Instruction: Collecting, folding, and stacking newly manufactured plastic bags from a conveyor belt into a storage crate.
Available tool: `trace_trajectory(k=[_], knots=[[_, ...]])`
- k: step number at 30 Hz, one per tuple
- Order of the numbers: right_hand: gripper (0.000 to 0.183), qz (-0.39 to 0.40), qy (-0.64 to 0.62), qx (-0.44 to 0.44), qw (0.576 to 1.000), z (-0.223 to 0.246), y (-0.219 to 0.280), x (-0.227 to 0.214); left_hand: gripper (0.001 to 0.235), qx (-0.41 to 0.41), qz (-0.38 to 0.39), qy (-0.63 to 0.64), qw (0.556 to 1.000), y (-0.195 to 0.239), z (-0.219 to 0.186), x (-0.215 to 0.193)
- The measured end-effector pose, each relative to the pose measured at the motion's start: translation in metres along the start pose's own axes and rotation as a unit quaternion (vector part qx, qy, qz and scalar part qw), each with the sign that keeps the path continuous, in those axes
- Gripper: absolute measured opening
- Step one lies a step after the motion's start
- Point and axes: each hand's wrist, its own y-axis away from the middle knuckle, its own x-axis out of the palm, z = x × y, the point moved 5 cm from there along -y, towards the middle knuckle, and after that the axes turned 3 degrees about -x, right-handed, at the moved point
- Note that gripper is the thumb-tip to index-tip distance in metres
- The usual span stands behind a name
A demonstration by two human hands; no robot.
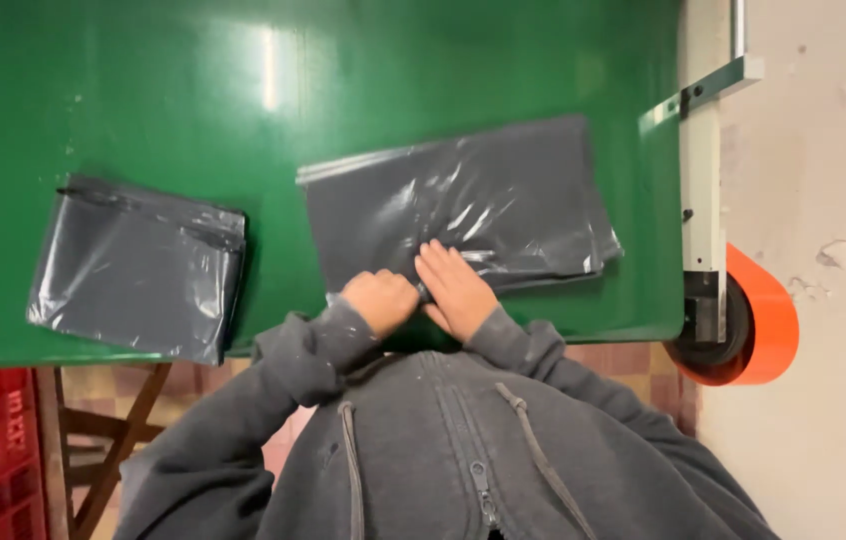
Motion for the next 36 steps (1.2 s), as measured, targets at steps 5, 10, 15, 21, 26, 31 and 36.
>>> trace_trajectory(k=[5, 10, 15, 21, 26, 31, 36], knots=[[0.049, -0.009, -0.234, 0.011, 0.972, -0.006, 0.073, -0.016, 0.036, -0.011, 0.353, 0.533, 0.769, -0.097, -0.020, 0.006], [0.016, -0.103, -0.420, 0.455, 0.778, -0.092, 0.228, 0.044, 0.082, -0.009, 0.425, 0.759, 0.493, -0.068, 0.027, 0.170], [0.029, -0.306, -0.614, 0.567, 0.456, -0.127, 0.211, 0.029, 0.105, -0.421, 0.498, 0.493, 0.577, -0.097, 0.070, 0.055], [0.026, -0.202, -0.717, 0.554, 0.372, -0.157, 0.233, 0.052, 0.060, -0.431, 0.369, 0.309, 0.763, -0.129, 0.054, 0.062], [0.017, -0.254, -0.695, 0.540, 0.401, -0.128, 0.178, -0.009, 0.014, -0.420, 0.191, 0.118, 0.880, -0.150, 0.028, 0.067], [0.028, -0.257, -0.295, 0.386, 0.835, -0.160, 0.193, -0.008, 0.016, -0.186, -0.021, 0.231, 0.955, -0.112, 0.022, -0.020], [0.047, -0.252, -0.383, 0.187, 0.869, -0.086, -0.004, 0.024, 0.033, -0.128, -0.174, 0.193, 0.957, -0.012, 0.131, -0.190]])
